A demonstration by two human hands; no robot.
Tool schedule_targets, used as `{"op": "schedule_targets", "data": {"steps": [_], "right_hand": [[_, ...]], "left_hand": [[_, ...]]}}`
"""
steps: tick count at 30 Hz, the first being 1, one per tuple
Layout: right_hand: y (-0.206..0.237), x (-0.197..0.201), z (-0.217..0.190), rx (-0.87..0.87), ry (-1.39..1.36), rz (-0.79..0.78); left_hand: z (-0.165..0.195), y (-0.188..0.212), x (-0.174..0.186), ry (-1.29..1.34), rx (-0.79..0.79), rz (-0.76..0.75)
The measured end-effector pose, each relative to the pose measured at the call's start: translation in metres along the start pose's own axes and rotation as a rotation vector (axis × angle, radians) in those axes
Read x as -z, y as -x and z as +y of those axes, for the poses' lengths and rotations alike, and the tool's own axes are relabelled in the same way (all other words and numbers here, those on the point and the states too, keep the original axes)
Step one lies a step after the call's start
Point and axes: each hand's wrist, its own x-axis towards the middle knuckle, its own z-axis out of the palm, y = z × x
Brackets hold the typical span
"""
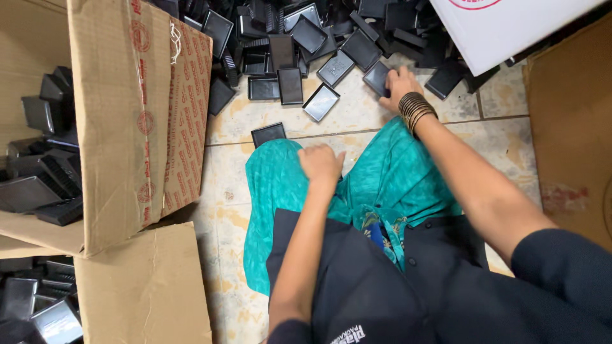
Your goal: The person sits on the floor among piles of black plastic boxes, picks up boxes one at a time, opens them and fits the lids onto the bases, then places the closed boxes into a cardboard carton. They continue handling boxes from the floor pile and stacking them into the cartons around them.
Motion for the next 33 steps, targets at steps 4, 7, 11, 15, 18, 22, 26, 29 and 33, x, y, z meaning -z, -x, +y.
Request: {"op": "schedule_targets", "data": {"steps": [4,7,11,15,18,22,26,29,33], "right_hand": [[0.01,0.009,-0.002,0.108,-0.126,0.059],[0.011,0.015,-0.002,0.119,-0.178,0.034],[0.014,0.017,-0.002,0.154,-0.226,0.109],[0.017,0.013,-0.001,0.123,-0.242,0.096],[0.018,0.01,-0.002,-0.001,-0.018,-0.158],[0.019,0.007,-0.009,0.021,0.125,-0.124],[0.023,0.011,-0.021,0.047,0.186,-0.141],[0.023,0.008,-0.031,-0.091,0.246,-0.325],[0.024,-0.014,-0.033,-0.047,0.165,-0.222]], "left_hand": [[0.023,-0.03,-0.022,-0.051,0.057,-0.239],[0.018,-0.036,-0.027,0.169,0.103,-0.165],[0.001,-0.039,-0.023,0.805,0.022,-0.151],[-0.016,-0.042,-0.009,1.642,0.051,-0.232],[-0.012,-0.044,-0.002,1.113,0.167,-0.005],[0.011,-0.039,-0.005,0.439,0.166,0.352],[0.026,-0.031,-0.019,0.302,0.206,0.179],[0.024,-0.034,-0.027,0.188,0.224,0.11],[0.01,-0.044,-0.017,0.534,0.205,0.044]]}}
